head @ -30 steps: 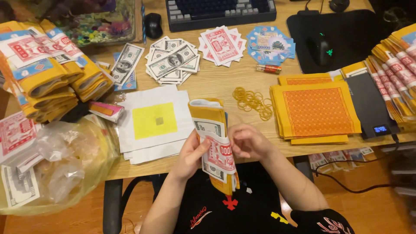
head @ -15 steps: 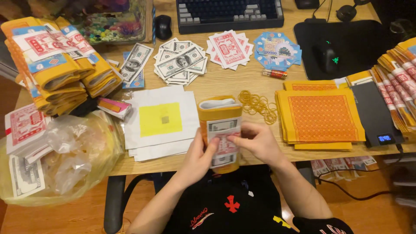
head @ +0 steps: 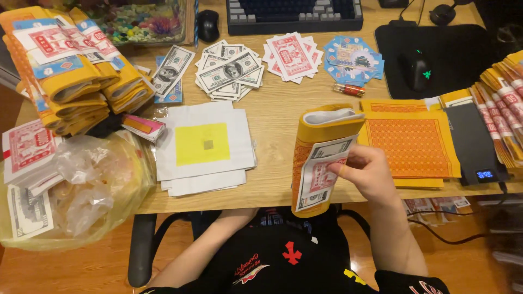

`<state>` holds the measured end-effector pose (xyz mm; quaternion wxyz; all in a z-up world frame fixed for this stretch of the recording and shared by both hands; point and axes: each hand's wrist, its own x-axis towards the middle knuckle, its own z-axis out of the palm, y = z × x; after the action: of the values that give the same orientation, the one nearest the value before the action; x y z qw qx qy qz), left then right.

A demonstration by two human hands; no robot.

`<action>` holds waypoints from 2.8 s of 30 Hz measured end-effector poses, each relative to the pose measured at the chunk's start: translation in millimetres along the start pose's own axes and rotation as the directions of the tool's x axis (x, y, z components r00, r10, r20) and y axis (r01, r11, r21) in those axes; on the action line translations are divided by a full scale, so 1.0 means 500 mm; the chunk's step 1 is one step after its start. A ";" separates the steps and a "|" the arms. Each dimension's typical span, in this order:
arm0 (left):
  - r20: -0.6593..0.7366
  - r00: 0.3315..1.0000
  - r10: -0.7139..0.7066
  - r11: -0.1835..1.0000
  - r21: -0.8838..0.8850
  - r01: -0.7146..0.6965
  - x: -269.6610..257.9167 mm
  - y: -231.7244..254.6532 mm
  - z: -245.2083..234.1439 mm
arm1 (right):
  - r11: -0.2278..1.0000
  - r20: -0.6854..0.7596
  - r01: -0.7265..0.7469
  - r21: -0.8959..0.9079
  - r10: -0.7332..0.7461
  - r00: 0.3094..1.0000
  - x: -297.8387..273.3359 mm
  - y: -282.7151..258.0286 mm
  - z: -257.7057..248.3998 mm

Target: Folding ritual paper money and placing it into yellow paper covers for bundling.

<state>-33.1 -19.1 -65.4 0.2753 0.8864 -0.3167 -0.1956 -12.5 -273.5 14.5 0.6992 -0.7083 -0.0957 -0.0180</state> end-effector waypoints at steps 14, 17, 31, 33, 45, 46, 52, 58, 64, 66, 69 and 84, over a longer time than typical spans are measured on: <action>-0.060 0.987 -0.150 0.969 0.190 0.159 -0.029 -0.079 0.049 | 1.000 -0.018 -0.012 0.015 0.012 1.000 0.004 0.021 -0.019; -0.080 0.981 -0.176 0.955 0.230 0.190 -0.069 -0.099 0.081 | 0.998 -0.026 0.052 0.045 -0.050 0.998 0.006 0.029 -0.031; 0.104 0.991 0.086 0.988 -0.140 -0.071 -0.153 0.068 -0.108 | 0.995 -0.022 -0.081 -0.053 0.080 0.997 0.019 -0.012 0.047; -0.082 0.960 0.268 0.943 -0.181 -0.279 -0.133 0.108 -0.142 | 0.992 -0.078 -0.095 -0.086 0.088 0.993 0.021 -0.036 0.074; -0.814 0.438 0.382 0.870 0.477 0.126 0.022 0.201 -0.187 | 0.324 0.133 0.489 -0.810 -0.711 0.690 0.049 -0.054 0.157; -0.844 0.426 0.326 0.935 0.356 -0.010 0.027 0.201 -0.193 | 0.323 0.139 0.490 -0.810 -0.706 0.695 0.054 -0.049 0.150; -0.686 0.727 0.030 0.577 -0.582 -0.573 -0.009 0.176 -0.235 | 0.369 0.201 0.601 -0.709 -0.711 0.674 0.082 -0.071 0.160; -0.796 0.600 0.074 0.342 -0.545 -0.765 -0.043 0.170 -0.294 | 0.534 0.119 0.696 -0.480 -0.746 0.655 0.118 -0.067 0.156; -0.884 0.465 -0.050 0.401 -0.444 -0.801 -0.010 0.124 -0.286 | 0.864 -0.150 0.498 -0.070 -0.503 0.851 0.117 0.014 0.104; -0.908 0.404 -0.107 0.629 -0.377 -0.680 -0.003 0.130 -0.278 | 0.887 -0.208 0.458 0.060 -0.438 0.875 0.123 0.004 0.105; -0.917 0.399 0.000 0.889 -0.183 -0.421 0.005 0.133 -0.252 | 0.935 -0.274 0.178 0.307 -0.092 0.957 0.134 -0.002 0.110; -0.835 0.550 -0.012 0.861 -0.289 -0.419 -0.081 0.093 -0.244 | 0.992 -0.017 0.036 0.119 -0.034 0.999 0.121 -0.008 0.132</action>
<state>-20.1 22.3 64.6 0.6108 0.7390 -0.2027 0.1993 38.8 -201.2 26.6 0.7405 -0.6633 -0.1035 -0.0299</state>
